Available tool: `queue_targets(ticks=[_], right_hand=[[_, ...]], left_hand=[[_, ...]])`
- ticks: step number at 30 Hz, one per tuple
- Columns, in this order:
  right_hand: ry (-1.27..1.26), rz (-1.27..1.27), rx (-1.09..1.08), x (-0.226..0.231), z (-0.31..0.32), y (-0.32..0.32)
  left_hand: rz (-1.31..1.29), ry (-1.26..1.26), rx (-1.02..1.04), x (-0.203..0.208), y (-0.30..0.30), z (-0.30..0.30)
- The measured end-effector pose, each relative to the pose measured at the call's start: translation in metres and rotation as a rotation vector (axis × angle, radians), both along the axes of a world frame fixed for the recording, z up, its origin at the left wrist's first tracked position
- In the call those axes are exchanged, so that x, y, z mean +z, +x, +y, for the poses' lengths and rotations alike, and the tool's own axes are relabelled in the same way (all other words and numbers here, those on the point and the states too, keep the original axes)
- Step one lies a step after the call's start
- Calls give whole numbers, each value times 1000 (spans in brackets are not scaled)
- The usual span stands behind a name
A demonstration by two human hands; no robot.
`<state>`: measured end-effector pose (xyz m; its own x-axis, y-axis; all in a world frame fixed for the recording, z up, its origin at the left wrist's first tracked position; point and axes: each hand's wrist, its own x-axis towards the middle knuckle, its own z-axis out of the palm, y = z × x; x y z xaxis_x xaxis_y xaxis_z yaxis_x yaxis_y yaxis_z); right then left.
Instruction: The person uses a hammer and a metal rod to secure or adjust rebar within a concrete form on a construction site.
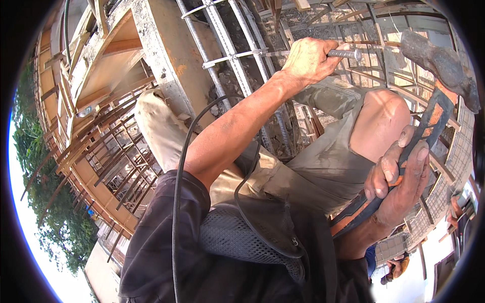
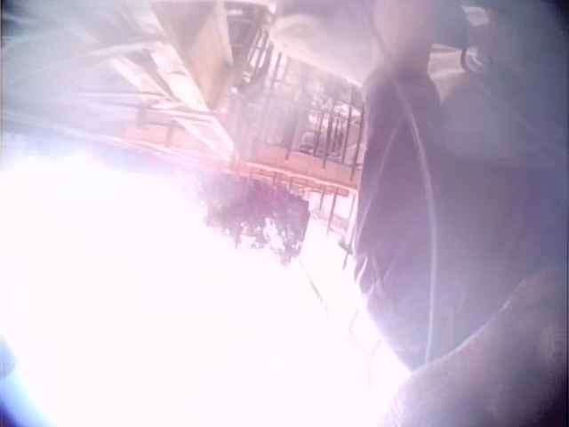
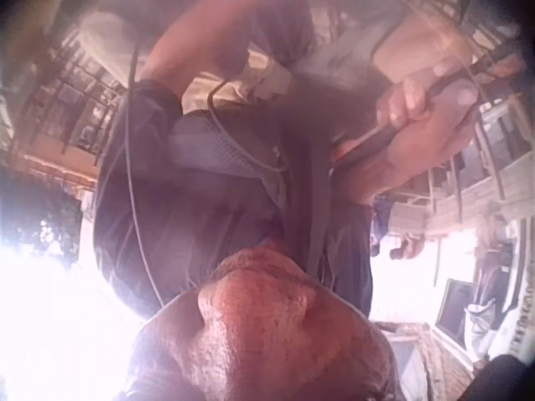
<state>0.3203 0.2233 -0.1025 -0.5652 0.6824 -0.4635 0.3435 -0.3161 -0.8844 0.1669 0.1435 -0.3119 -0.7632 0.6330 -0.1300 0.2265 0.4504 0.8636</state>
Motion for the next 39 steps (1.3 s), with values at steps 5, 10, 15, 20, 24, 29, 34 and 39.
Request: queue_targets(ticks=[5, 10, 15, 20, 24, 29, 34, 39], right_hand=[[-42, 98, 120, 3, -10, 8], [-186, -129, 212, -57, -32, 0], [-87, -83, 199, 6, -27, -6], [1, 228, 38, 11, -25, -7], [-102, -262, 259, -45, -45, -4], [-61, 38, 202, 21, -39, 10], [119, 426, 6, 35, -10, -5], [-270, -187, 181, -37, -58, 6]], left_hand=[[73, -69, -4, -18, -2, -15], [73, -51, -22, -18, -3, -20], [107, -65, -24, -16, -1, -24], [86, -86, -38, -15, -2, -33], [104, -81, -76, -22, -1, -26], [138, -52, 8, -24, 3, -31], [122, -50, -17, -18, -2, -32], [87, -107, -3, -21, 2, -37]])
